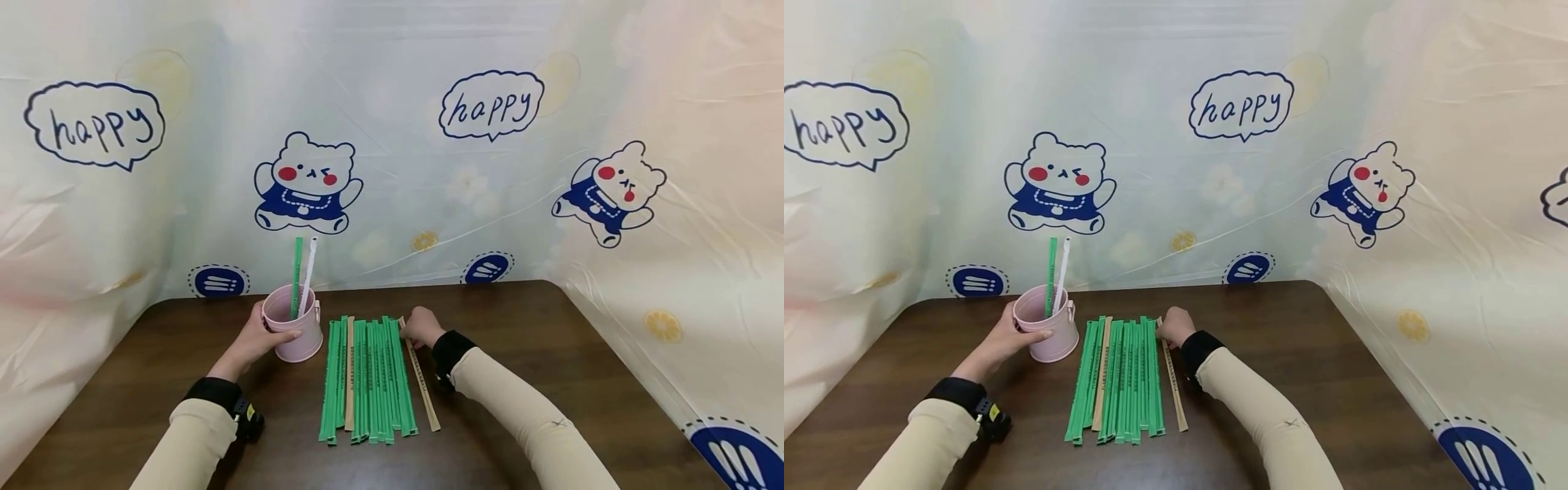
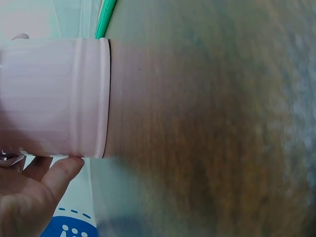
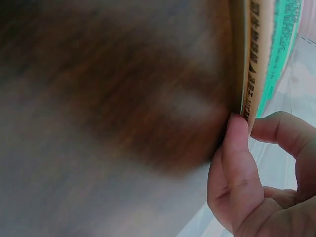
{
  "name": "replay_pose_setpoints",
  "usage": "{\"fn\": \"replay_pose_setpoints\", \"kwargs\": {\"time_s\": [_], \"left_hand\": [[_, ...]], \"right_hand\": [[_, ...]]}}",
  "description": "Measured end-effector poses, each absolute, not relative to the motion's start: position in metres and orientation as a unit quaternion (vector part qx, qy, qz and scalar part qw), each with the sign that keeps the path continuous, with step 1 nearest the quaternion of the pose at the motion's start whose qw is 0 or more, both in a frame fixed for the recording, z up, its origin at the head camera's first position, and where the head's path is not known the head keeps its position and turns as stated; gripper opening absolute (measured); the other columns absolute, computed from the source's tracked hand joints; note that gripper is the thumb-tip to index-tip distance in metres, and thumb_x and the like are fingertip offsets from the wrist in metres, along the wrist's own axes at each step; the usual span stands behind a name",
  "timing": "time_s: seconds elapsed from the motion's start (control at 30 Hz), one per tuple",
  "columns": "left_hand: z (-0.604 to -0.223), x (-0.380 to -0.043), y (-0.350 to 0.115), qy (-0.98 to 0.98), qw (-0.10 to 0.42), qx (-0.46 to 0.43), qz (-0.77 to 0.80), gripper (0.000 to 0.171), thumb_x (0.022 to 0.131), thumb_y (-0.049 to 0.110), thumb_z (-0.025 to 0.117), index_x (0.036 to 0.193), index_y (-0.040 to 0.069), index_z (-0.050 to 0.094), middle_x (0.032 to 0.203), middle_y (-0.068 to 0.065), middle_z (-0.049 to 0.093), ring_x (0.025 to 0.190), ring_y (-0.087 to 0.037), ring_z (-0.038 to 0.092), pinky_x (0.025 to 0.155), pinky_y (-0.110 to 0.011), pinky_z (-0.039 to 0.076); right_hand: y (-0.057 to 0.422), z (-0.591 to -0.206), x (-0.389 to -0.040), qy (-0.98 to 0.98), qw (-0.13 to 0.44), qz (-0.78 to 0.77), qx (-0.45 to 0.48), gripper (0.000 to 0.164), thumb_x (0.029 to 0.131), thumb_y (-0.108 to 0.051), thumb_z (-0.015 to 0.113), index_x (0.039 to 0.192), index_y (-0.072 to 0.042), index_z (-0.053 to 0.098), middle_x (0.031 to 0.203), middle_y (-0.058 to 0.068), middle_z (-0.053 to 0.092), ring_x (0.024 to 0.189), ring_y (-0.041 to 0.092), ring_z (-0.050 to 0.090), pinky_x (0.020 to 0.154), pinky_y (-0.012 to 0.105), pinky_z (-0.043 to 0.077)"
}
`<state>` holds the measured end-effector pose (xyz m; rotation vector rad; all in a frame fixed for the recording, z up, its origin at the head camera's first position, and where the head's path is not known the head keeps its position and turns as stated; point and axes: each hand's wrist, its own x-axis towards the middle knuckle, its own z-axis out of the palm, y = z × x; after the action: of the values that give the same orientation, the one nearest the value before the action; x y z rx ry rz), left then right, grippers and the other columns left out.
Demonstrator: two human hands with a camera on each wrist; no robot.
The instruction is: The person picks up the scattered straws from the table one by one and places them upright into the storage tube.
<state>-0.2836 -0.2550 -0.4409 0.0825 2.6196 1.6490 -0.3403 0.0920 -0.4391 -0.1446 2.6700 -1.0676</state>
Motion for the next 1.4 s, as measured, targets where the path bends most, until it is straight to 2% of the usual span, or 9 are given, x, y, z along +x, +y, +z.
{"fn": "replay_pose_setpoints", "kwargs": {"time_s": [0.2,0.37,0.47,0.63,0.77,0.83,0.9,1.17,1.4], "left_hand": [[-0.441,-0.276,-0.261,0.849,0.02,0.017,0.527,0.104,0.091,0.026,0.076,0.157,0.0,0.001,0.159,-0.033,0.02,0.144,-0.049,0.028,0.119,-0.072,0.029],[-0.438,-0.276,-0.263,0.849,0.015,0.022,0.528,0.102,0.091,0.025,0.076,0.157,-0.001,0.002,0.158,-0.033,0.021,0.144,-0.049,0.028,0.119,-0.071,0.029],[-0.437,-0.279,-0.26,0.847,0.015,0.027,0.531,0.102,0.09,0.025,0.076,0.157,-0.001,0.003,0.158,-0.033,0.021,0.144,-0.049,0.029,0.119,-0.071,0.029],[-0.437,-0.283,-0.255,0.846,0.021,0.026,0.532,0.104,0.09,0.027,0.077,0.157,0.0,0.002,0.159,-0.033,0.021,0.145,-0.049,0.028,0.12,-0.071,0.028],[-0.44,-0.285,-0.254,0.845,0.028,0.024,0.533,0.104,0.09,0.026,0.077,0.157,-0.001,0.002,0.159,-0.033,0.021,0.145,-0.049,0.028,0.121,-0.07,0.028],[-0.44,-0.286,-0.254,0.844,0.027,0.023,0.535,0.104,0.09,0.026,0.078,0.157,0.0,0.003,0.159,-0.033,0.021,0.145,-0.049,0.028,0.121,-0.07,0.028],[-0.44,-0.287,-0.255,0.844,0.024,0.023,0.536,0.104,0.09,0.026,0.078,0.157,0.0,0.002,0.159,-0.033,0.02,0.145,-0.049,0.028,0.12,-0.071,0.027],[-0.439,-0.287,-0.255,0.842,0.029,0.032,0.537,0.102,0.09,0.027,0.078,0.156,0.001,0.005,0.158,-0.032,0.023,0.144,-0.049,0.029,0.12,-0.071,0.029],[-0.438,-0.286,-0.255,0.839,0.03,0.031,0.543,0.102,0.09,0.026,0.077,0.157,0.002,0.004,0.159,-0.031,0.023,0.144,-0.048,0.029,0.119,-0.072,0.029]], "right_hand": [[0.085,-0.43,-0.339,0.927,0.123,-0.349,-0.065,0.048,0.093,-0.004,0.069,0.058,-0.018,0.04,0.053,0.0,0.042,0.056,0.017,0.058,0.062,0.034,0.061],[0.083,-0.418,-0.354,0.928,0.116,-0.352,-0.051,0.044,0.093,-0.006,0.07,0.057,-0.012,0.046,0.058,0.008,0.057,0.067,0.029,0.071,0.069,0.038,0.064],[0.093,-0.431,-0.388,0.917,0.099,-0.377,-0.091,0.043,0.095,-0.014,0.07,0.057,-0.015,0.049,0.061,0.008,0.062,0.067,0.026,0.072,0.069,0.037,0.062],[0.104,-0.438,-0.432,0.899,0.081,-0.414,-0.12,0.039,0.096,-0.014,0.066,0.063,-0.015,0.046,0.061,0.006,0.051,0.059,0.027,0.061,0.064,0.04,0.06],[0.089,-0.369,-0.397,0.897,0.058,-0.433,-0.074,0.011,0.096,-0.005,0.061,0.097,0.006,0.065,0.091,0.02,0.067,0.079,0.031,0.071,0.079,0.043,0.064],[0.083,-0.341,-0.386,0.88,0.038,-0.466,-0.082,0.028,0.098,-0.003,0.059,0.122,0.008,0.063,0.114,0.024,0.069,0.091,0.031,0.072,0.085,0.042,0.064],[0.076,-0.319,-0.384,0.86,0.018,-0.5,-0.101,0.035,0.099,-0.003,0.055,0.132,0.009,0.057,0.121,0.026,0.066,0.095,0.03,0.071,0.088,0.039,0.063],[0.051,-0.242,-0.375,0.803,-0.063,-0.572,-0.156,0.037,0.099,-0.001,0.055,0.135,0.003,0.055,0.102,0.009,0.059,0.09,0.018,0.062,0.087,0.033,0.063],[0.019,-0.21,-0.356,0.768,-0.132,-0.597,-0.189,0.031,0.102,-0.009,0.059,0.131,0.001,0.055,0.103,0.009,0.059,0.088,0.011,0.059,0.087,0.031,0.063]]}}
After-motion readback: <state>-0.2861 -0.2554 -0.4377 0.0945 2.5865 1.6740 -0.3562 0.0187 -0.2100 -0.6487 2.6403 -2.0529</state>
